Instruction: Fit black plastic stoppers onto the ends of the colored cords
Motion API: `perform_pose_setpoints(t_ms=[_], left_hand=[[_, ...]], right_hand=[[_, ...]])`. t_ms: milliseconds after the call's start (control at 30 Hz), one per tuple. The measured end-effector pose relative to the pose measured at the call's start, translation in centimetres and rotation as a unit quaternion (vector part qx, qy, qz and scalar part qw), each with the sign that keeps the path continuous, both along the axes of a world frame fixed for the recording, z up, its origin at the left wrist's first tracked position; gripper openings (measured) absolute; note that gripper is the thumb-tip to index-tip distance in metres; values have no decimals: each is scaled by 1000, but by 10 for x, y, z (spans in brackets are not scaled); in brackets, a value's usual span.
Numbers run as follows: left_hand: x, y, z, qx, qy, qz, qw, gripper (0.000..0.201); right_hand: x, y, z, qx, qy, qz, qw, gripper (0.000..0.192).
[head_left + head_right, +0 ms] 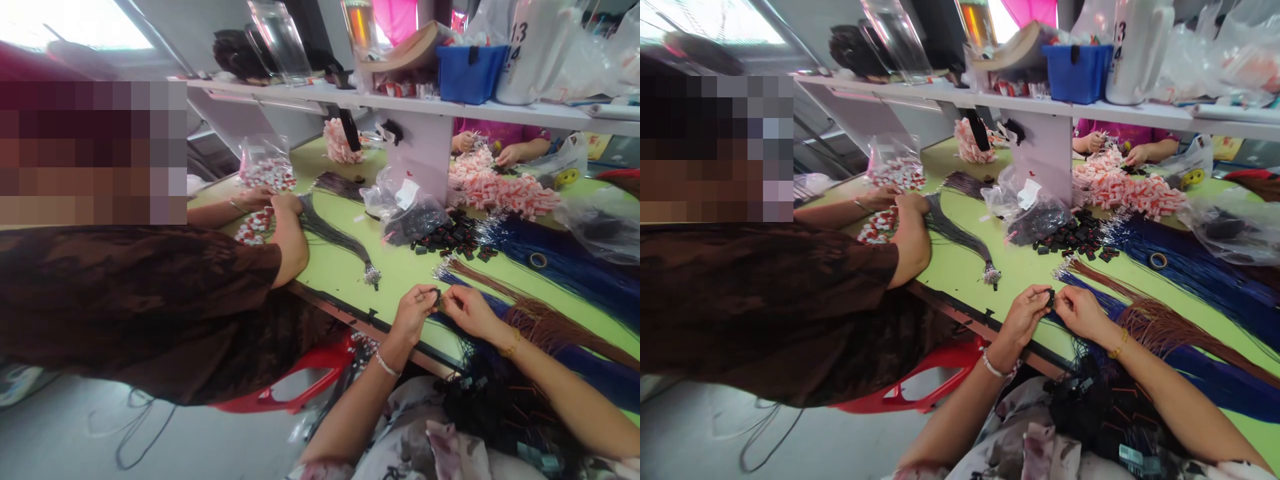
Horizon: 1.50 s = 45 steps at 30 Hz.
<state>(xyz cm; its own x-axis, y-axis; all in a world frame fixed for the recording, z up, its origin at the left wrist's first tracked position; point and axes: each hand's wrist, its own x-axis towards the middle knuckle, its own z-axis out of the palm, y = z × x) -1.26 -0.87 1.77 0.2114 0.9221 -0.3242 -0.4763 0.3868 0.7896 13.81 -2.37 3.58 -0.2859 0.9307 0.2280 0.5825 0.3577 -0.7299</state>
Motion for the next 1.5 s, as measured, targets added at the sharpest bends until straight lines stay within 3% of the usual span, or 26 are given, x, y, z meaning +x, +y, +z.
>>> perform_pose_setpoints(t_ms=[167, 300, 367, 433, 600, 867, 1000, 1167, 1500], left_hand=[[2, -4, -5, 13, 26, -7, 1000, 38], [0, -4, -5, 7, 23, -18, 1000, 37], [-3, -2, -5, 0, 12, -22, 1000, 36], [-5, 0, -5, -5, 2, -24, 1000, 35], [-8, 6, -8, -14, -4, -28, 999, 35], [0, 9, -11, -16, -24, -32, 999, 34], [6, 10, -10, -13, -57, -23, 998, 34], [9, 9, -11, -13, -88, -21, 996, 31], [9, 8, -18, -39, -150, -32, 987, 22]], right_hand=[[-4, -4, -4, -7, -41, -14, 999, 18], [13, 14, -1, -30, -42, 18, 999, 17], [27, 29, -2, -20, -55, -42, 997, 17], [39, 43, -7, -47, -135, -97, 985, 12], [46, 50, -20, -56, -208, -120, 969, 9], [47, 45, -13, -42, -143, -100, 984, 12], [31, 47, -4, -41, -16, -50, 998, 13], [8, 47, 7, -68, 129, -17, 989, 15], [5, 18, 7, -73, 101, -73, 989, 11]])
